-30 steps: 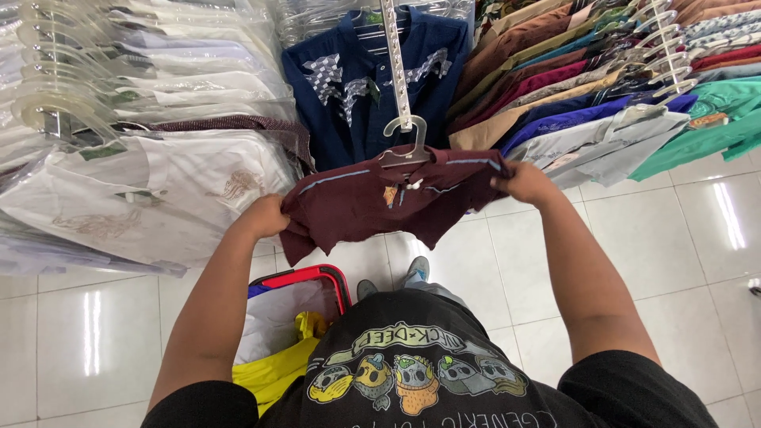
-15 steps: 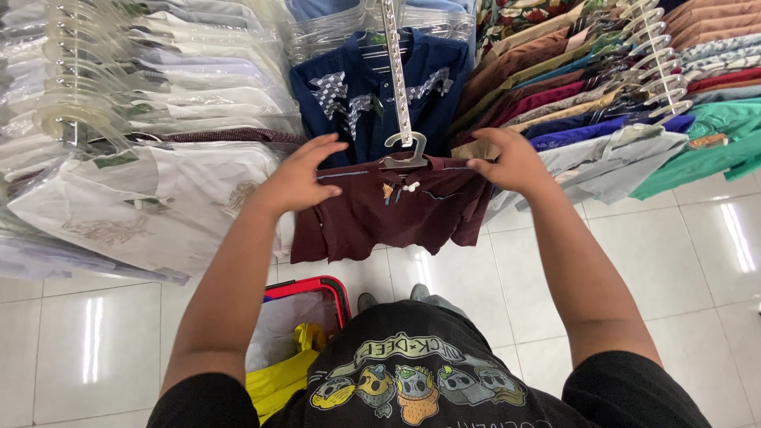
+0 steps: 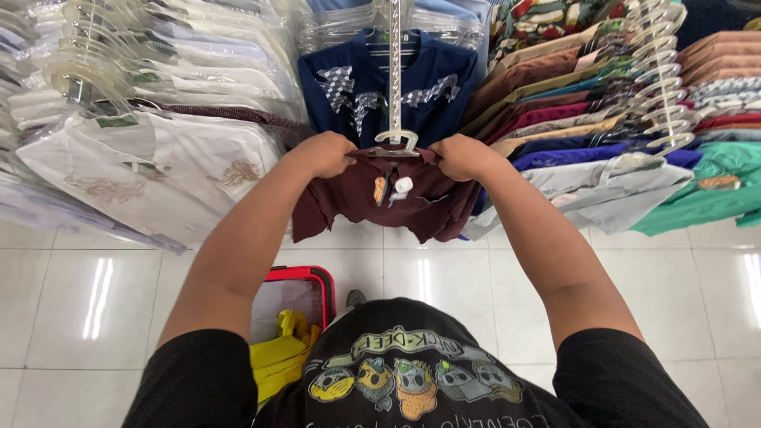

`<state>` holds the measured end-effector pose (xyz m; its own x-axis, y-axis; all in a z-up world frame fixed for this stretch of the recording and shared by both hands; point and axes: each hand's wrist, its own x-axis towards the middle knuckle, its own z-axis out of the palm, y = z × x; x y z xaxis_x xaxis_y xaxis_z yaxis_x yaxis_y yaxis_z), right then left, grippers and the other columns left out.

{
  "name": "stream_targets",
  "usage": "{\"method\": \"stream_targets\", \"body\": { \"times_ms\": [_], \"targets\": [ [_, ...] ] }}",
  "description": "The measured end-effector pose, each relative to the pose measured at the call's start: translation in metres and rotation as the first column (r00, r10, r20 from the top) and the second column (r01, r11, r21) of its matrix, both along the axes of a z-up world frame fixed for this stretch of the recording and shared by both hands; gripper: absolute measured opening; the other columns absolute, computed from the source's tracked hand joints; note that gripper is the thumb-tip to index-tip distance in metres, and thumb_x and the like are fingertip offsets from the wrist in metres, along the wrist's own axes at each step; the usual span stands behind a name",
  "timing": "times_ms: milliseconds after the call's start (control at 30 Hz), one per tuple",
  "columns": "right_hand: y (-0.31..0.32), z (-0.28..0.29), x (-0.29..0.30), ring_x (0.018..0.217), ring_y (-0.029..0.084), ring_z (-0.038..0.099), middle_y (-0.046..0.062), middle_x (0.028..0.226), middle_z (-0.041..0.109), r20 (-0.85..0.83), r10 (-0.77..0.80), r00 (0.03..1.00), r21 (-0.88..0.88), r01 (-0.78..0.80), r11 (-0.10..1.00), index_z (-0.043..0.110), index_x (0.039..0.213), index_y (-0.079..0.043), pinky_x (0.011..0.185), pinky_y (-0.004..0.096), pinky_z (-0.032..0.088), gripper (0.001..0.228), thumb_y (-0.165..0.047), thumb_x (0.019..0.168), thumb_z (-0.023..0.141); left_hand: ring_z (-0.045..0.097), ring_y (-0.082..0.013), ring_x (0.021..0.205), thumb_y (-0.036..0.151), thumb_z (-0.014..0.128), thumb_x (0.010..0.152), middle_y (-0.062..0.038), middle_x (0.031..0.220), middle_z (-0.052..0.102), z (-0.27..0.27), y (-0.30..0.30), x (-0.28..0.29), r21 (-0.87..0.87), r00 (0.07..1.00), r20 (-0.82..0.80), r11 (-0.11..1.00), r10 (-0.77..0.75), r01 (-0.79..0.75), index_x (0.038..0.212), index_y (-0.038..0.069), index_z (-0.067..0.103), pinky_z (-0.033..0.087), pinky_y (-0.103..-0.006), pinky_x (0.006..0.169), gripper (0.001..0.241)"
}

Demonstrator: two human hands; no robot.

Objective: The person folds a maroon shirt on a hanger, aligns the collar and sleeves, and places it on a clothing rack. Then, the person picks up a yellow shirt from a basket, folds it, and places it on a hanger.

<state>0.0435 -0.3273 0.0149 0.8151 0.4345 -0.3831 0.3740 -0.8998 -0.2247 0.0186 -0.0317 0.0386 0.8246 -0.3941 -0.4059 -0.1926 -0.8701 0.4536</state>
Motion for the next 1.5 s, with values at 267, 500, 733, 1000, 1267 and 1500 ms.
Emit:
{"method": "stream_targets", "body": {
  "times_ms": [267,500,733,1000,1267,1500],
  "targets": [
    [-0.008,0.075,-0.035,0.097,0.031,0.069,0.010,0.103,0.077,-0.355,0.218,0.909,0.035,-0.220,0.975,0.075,0.114,-0.015,0.088,0.043,0.054,0.032,-0.025,0.089,0.058,0.071,-0.0273,0.089,0.032,0.068,0.091,-0.008,0.090,0.076,0.024,-0.005,-0.026,0.085,0.977,-0.187,0.989,-0.100,0.118,0.102,0.012,0.078,0.055,-0.0413,0.086,0.024],
    [-0.025,0.118,-0.026,0.081,0.037,0.062,0.018,0.087,0.070,0.067,0.262,0.963,0.019,-0.264,0.964,0.065,0.098,-0.008,0.073,0.046,0.046,0.026,-0.009,0.081,0.045,0.065,-0.0353,0.090,0.019,0.056,0.096,-0.015,0.098,0.071,0.109,-0.025,-0.069,0.133,0.988,0.151,0.990,0.026,-0.047,0.108,0.013,0.074,0.051,-0.0481,0.079,0.022],
    [-0.029,0.134,-0.042,0.098,0.040,0.069,0.018,0.101,0.077,-0.245,0.349,0.905,0.013,-0.357,0.934,0.075,0.111,-0.011,0.088,0.050,0.053,0.027,-0.027,0.093,0.061,0.068,-0.0431,0.101,0.022,0.061,0.097,-0.025,0.097,0.073,0.103,-0.026,-0.080,0.054,0.995,-0.007,0.994,-0.097,0.097,0.106,0.003,0.074,0.051,-0.0525,0.094,0.025],
    [-0.020,0.120,-0.077,0.099,0.032,0.070,0.007,0.106,0.079,-0.394,0.278,0.876,0.018,-0.296,0.955,0.074,0.117,-0.021,0.091,0.046,0.053,0.031,-0.032,0.091,0.060,0.070,-0.0313,0.099,0.029,0.066,0.091,-0.007,0.101,0.077,0.071,-0.014,-0.087,0.013,0.981,-0.144,0.991,-0.127,0.130,0.110,0.020,0.077,0.052,-0.0455,0.095,0.024],
    [-0.016,0.109,-0.073,0.098,0.037,0.071,0.018,0.096,0.076,-0.190,0.316,0.930,-0.081,-0.335,0.939,0.068,0.118,-0.016,0.091,0.049,0.055,0.032,-0.023,0.089,0.057,0.069,-0.0291,0.100,0.025,0.064,0.095,-0.010,0.103,0.075,0.074,-0.006,-0.076,0.024,0.969,-0.222,0.993,-0.105,0.113,0.119,0.014,0.072,0.055,-0.0433,0.092,0.028],
    [-0.006,0.085,-0.043,0.100,0.044,0.067,0.023,0.102,0.071,0.002,0.189,0.982,0.023,-0.189,0.982,0.060,0.125,-0.010,0.085,0.053,0.054,0.033,-0.013,0.094,0.051,0.066,-0.0307,0.090,0.025,0.054,0.102,-0.013,0.089,0.070,0.061,0.007,-0.039,0.009,0.993,-0.064,0.995,-0.100,0.101,0.102,0.004,0.069,0.051,-0.0443,0.086,0.026]
  ]
}}
